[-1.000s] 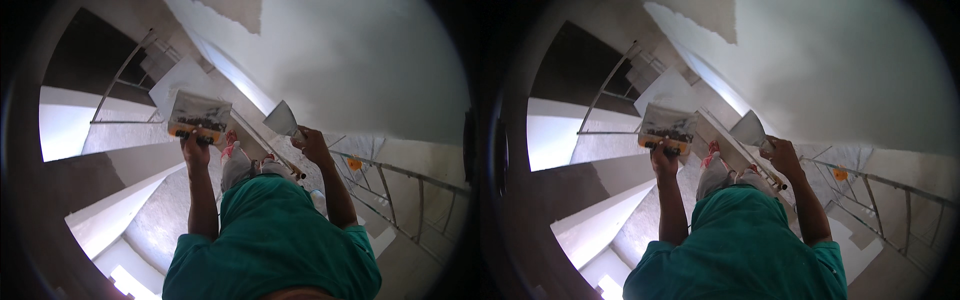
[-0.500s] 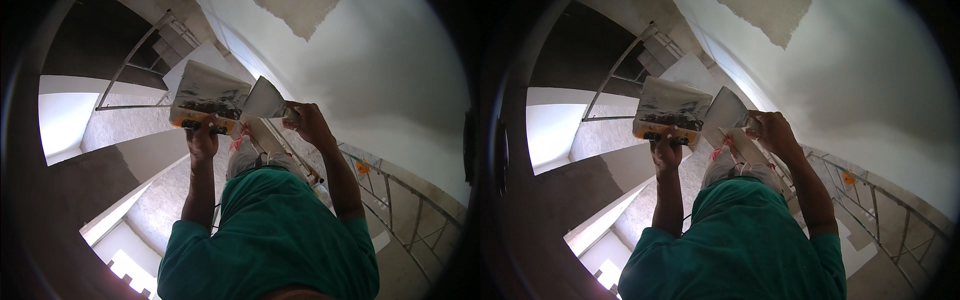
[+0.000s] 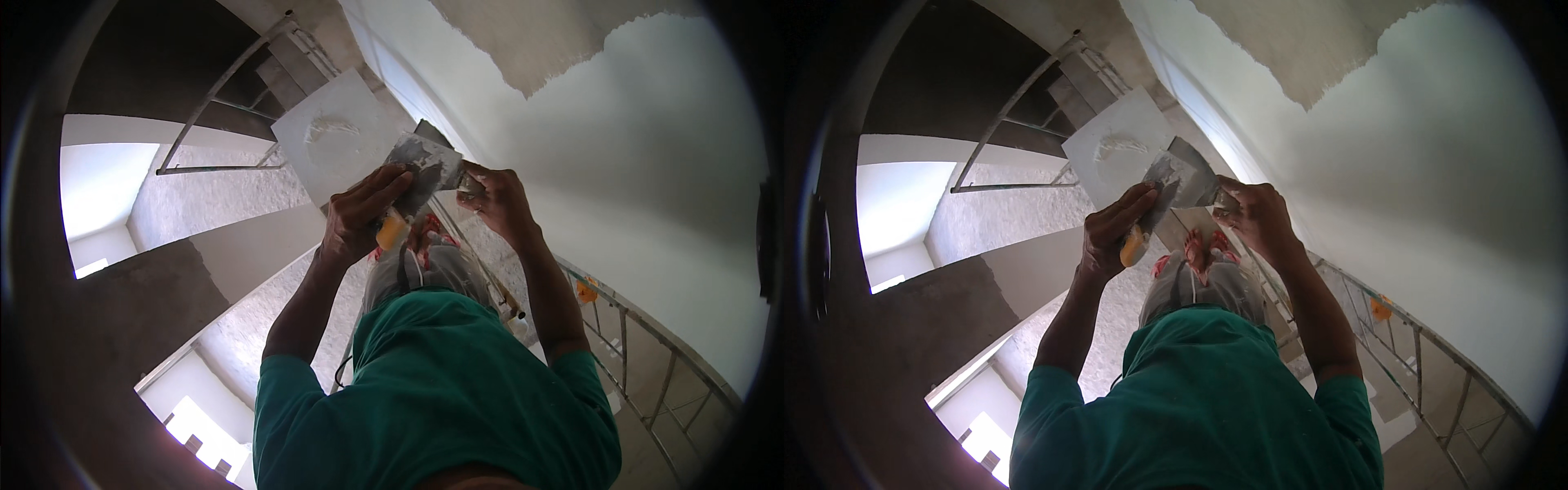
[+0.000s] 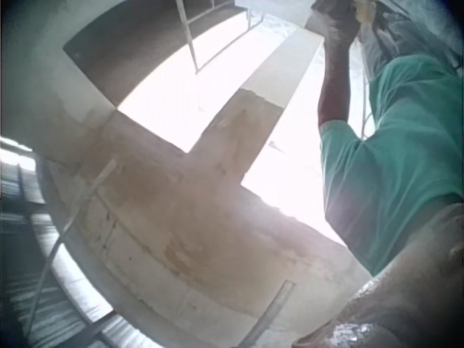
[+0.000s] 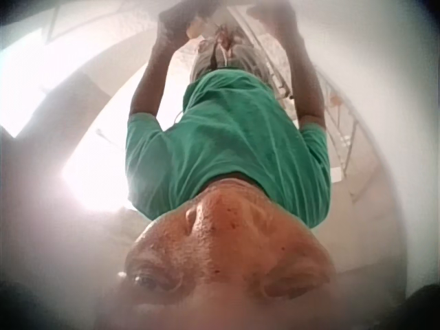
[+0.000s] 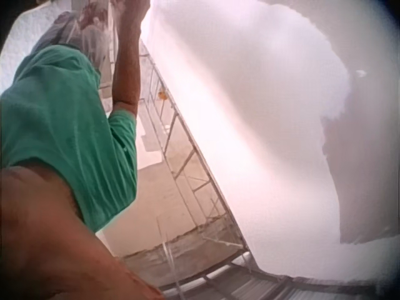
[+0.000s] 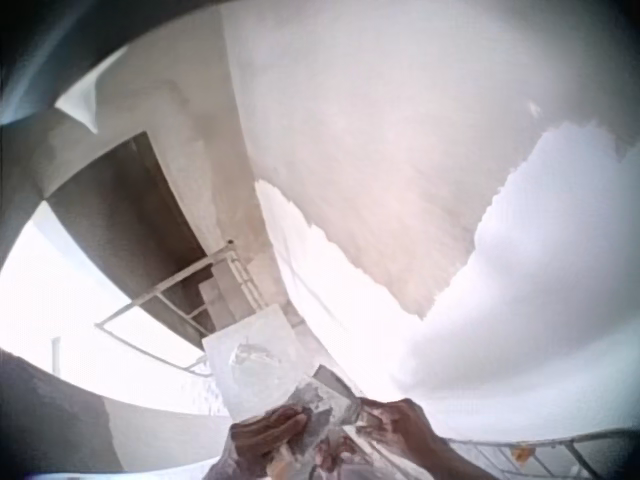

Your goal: The person applies white plaster to a ceiling using a trowel and hawk. They repeatedly scoop plaster from the hawk and spread it across the ceiling surface in smooth strokes, working on a large area while standing on scaffolding.

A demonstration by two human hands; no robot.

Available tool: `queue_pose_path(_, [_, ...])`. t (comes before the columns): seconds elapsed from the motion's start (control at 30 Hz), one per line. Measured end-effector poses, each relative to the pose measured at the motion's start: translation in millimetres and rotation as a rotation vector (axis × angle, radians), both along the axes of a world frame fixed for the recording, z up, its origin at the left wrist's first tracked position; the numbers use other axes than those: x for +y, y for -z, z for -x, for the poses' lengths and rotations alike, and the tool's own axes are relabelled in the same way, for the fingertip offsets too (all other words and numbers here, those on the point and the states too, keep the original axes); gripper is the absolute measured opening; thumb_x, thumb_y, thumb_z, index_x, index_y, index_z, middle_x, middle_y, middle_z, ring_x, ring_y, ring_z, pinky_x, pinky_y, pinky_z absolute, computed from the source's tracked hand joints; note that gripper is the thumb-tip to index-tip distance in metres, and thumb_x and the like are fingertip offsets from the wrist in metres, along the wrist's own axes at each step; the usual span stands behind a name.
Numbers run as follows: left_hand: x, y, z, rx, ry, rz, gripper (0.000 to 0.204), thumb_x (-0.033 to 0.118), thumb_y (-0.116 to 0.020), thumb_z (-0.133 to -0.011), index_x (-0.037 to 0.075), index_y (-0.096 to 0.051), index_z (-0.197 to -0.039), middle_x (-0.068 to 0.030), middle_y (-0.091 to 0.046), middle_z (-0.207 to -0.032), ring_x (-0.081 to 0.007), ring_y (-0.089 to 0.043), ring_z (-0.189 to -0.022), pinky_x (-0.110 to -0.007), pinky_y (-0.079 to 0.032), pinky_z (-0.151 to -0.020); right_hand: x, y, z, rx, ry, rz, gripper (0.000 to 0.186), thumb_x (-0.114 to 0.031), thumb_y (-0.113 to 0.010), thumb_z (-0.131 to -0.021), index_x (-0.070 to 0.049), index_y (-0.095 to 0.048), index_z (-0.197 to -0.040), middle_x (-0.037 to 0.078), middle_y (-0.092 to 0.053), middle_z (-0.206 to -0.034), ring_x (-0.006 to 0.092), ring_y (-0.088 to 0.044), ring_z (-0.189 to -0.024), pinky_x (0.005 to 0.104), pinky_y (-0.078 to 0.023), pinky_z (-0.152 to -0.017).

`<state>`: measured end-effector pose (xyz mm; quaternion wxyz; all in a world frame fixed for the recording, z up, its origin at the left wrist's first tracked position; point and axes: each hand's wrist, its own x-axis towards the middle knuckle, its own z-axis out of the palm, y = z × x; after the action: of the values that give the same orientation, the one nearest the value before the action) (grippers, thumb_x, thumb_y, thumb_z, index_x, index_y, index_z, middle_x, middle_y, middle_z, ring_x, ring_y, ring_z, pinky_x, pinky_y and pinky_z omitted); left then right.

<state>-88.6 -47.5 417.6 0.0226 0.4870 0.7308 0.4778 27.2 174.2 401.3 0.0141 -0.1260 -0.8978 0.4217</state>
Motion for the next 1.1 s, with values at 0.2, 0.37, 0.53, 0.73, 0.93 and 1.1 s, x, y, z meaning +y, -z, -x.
queue_pose_path(0.2, [3.1,32.7,34.2,0.192,-0.097,0.098,0.052,-0.004,-0.069,-0.064,0.006,-0.064,-0.115,-0.0146,-0.064,-0.113,-0.0327,-0.063,-0.104,-0.040,-0.054,-0.088,9.1,29.5,19.4,0.084,-0.044,-0.039,0.050,-0.005,-0.074,-0.072,0.001,-0.059,-0.120,0.016,-0.066,-0.079,0.0183,-0.062,-0.061,0.0279,-0.049,-0.061])
queue_pose_path(0.37, [-7.6,121.9,87.7,0.177,-0.329,0.237,0.052,-0.006,-0.060,-0.070,0.011,-0.062,-0.119,-0.0102,-0.064,-0.114,-0.0304,-0.062,-0.103,-0.039,-0.053,-0.084,5.9,78.0,38.6,0.046,0.044,0.235,0.052,-0.003,-0.074,-0.072,-0.006,-0.060,-0.121,0.013,-0.067,-0.081,0.0144,-0.062,-0.065,0.0281,-0.050,-0.063])
queue_pose_path(0.53, [-61.4,306.3,148.9,-0.066,-0.612,0.479,0.040,0.003,-0.061,-0.078,0.014,-0.061,-0.117,-0.0088,-0.063,-0.115,-0.0303,-0.062,-0.103,-0.041,-0.052,-0.082,6.3,181.9,71.1,0.028,0.090,0.118,0.049,-0.002,-0.074,-0.071,-0.006,-0.062,-0.118,0.011,-0.068,-0.081,0.0150,-0.065,-0.068,0.0295,-0.051,-0.064])
queue_pose_path(0.73, [-131.1,544.8,185.5,-0.359,-0.710,0.885,0.034,0.007,-0.061,-0.079,0.017,-0.061,-0.112,-0.0101,-0.066,-0.108,-0.0334,-0.063,-0.098,-0.046,-0.049,-0.085,13.5,375.2,69.7,-0.163,0.187,-0.001,0.034,-0.006,-0.072,-0.070,-0.001,-0.065,-0.103,0.014,-0.066,-0.077,0.0237,-0.065,-0.066,0.0311,-0.050,-0.063])
queue_pose_path(0.93, [-129.8,702.2,264.6,-0.352,-0.663,0.961,0.039,0.009,-0.056,-0.081,0.023,-0.061,-0.118,-0.0126,-0.067,-0.101,-0.0344,-0.063,-0.097,-0.047,-0.050,-0.084,13.7,528.7,97.0,-0.230,0.283,0.000,0.027,-0.007,-0.071,-0.070,0.001,-0.066,-0.095,0.014,-0.064,-0.073,0.0271,-0.063,-0.062,0.0335,-0.050,-0.061])
queue_pose_path(1.1, [-109.3,797.3,339.1,-0.330,-0.810,0.963,0.041,0.011,-0.055,-0.082,0.027,-0.062,-0.120,-0.0147,-0.065,-0.107,-0.0343,-0.060,-0.103,-0.046,-0.047,-0.088,26.1,617.5,109.3,-0.149,0.301,-0.042,0.026,-0.006,-0.068,-0.075,0.001,-0.066,-0.100,0.008,-0.062,-0.069,0.0102,-0.053,-0.062,0.0288,-0.046,-0.060])
